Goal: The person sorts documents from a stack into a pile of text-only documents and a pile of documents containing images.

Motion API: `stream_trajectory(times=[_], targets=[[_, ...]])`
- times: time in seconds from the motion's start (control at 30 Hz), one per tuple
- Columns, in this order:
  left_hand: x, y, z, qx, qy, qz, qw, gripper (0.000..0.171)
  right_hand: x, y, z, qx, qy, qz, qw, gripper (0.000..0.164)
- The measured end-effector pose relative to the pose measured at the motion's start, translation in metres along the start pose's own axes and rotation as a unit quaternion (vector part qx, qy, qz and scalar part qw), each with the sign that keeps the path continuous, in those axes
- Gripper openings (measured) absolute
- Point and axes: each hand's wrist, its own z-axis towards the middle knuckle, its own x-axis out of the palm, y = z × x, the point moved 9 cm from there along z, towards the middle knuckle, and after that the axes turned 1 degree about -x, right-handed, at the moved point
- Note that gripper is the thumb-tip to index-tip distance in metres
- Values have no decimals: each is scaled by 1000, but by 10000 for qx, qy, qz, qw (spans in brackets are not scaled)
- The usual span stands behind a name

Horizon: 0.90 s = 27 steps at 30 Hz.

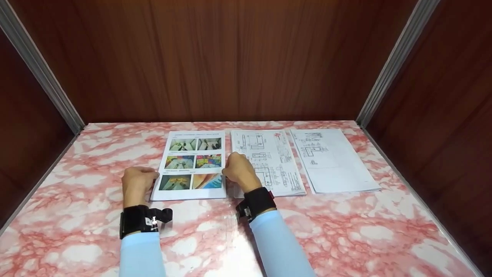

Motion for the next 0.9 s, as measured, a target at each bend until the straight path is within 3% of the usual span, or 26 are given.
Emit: stream_trajectory(times=[0.27,0.67,0.9], targets=[[0,0,1,-129,68,-158,9998,39,2,-3,1,114,136,246,9995,20],[-4,1,1,-58,-5,153,9999,38,1,-4,-1,236,259,494,9982,14],[-8,-3,1,85,-159,102,9998,38,0,-5,0,165,332,486,9981,12]])
